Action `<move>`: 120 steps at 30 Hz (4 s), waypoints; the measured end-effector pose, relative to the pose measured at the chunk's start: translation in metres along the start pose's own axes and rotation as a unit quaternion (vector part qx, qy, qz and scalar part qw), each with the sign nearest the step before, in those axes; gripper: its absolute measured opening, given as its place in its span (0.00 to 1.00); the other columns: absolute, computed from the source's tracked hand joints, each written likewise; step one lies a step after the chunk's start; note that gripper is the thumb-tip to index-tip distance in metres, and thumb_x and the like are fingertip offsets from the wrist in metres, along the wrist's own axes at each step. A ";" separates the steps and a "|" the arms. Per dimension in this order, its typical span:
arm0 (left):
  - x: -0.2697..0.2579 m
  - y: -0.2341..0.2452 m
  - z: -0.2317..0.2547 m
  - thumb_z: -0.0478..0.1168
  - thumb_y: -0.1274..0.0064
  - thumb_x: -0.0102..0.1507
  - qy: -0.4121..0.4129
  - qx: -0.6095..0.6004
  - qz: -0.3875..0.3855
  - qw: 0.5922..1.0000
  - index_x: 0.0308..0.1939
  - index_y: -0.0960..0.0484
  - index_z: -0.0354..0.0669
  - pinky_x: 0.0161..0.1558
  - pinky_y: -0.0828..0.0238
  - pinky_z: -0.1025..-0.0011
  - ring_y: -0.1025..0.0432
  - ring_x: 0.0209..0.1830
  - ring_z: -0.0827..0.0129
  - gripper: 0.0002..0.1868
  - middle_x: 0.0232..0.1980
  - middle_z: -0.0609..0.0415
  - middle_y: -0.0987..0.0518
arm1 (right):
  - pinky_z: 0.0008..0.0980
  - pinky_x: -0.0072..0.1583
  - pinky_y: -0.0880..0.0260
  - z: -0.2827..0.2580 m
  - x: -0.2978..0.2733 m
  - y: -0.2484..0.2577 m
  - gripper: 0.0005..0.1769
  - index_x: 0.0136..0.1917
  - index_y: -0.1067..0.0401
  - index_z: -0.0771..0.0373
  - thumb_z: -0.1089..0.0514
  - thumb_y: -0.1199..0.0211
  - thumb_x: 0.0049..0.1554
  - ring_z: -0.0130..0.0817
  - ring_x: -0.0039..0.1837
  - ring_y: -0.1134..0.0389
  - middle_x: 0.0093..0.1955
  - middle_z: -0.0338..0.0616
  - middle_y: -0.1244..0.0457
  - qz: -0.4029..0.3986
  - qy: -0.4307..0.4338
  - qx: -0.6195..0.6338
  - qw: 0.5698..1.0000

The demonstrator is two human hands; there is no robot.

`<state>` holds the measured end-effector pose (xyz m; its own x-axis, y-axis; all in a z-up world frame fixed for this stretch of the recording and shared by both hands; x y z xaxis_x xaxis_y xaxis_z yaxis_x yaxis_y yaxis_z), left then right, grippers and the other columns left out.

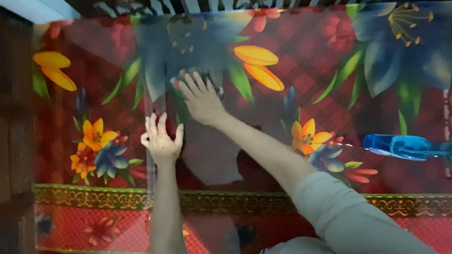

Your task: The person wipes a large rectangular table covered with a red floral-patterned plastic tablecloth using a small cloth. They move the cloth back and forth across the surface, covering different areas systematically.

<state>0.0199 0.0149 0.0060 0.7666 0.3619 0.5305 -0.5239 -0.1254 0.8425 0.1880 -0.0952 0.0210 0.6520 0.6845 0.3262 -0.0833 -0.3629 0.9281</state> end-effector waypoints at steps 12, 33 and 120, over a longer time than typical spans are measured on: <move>-0.002 -0.005 -0.001 0.61 0.47 0.64 0.070 -0.049 -0.055 0.995 0.66 0.22 0.51 0.60 0.48 0.58 0.41 0.78 0.56 0.31 0.74 0.48 0.30 | 0.57 0.79 0.58 0.422 -0.098 0.047 0.42 0.84 0.53 0.69 0.36 0.55 0.71 0.62 0.83 0.57 0.84 0.64 0.55 0.187 -0.161 -0.080 0.966; 0.015 0.015 0.005 0.59 0.47 0.65 0.062 -0.046 -0.101 0.992 0.65 0.25 0.48 0.57 0.45 0.52 0.41 0.76 0.49 0.30 0.72 0.43 0.31 | 0.48 0.65 0.31 0.104 0.165 -0.107 0.39 0.80 0.45 0.52 0.39 0.43 0.60 0.51 0.83 0.55 0.82 0.54 0.53 0.110 -0.300 -0.228 0.920; 0.000 -0.013 -0.010 0.54 0.33 0.64 0.035 -0.082 -0.055 0.994 0.66 0.24 0.47 0.59 0.51 0.52 0.45 0.76 0.52 0.31 0.73 0.48 0.35 | 0.67 0.76 0.66 0.074 -0.111 -0.033 0.34 0.85 0.53 0.46 0.55 0.53 0.68 0.57 0.85 0.70 0.86 0.44 0.60 -0.038 0.085 -0.130 0.987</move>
<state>0.0226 0.0259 -0.0058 0.7974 0.4293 0.4240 -0.4971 0.0689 0.8650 0.1740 -0.2063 -0.0594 0.5296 0.8076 0.2593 -0.2439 -0.1478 0.9585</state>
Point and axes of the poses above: each hand's wrist, its own x-axis towards the middle knuckle, its own y-axis out of the back of the hand, z = x × y, the point moved 3 cm from there along x, towards the middle knuckle
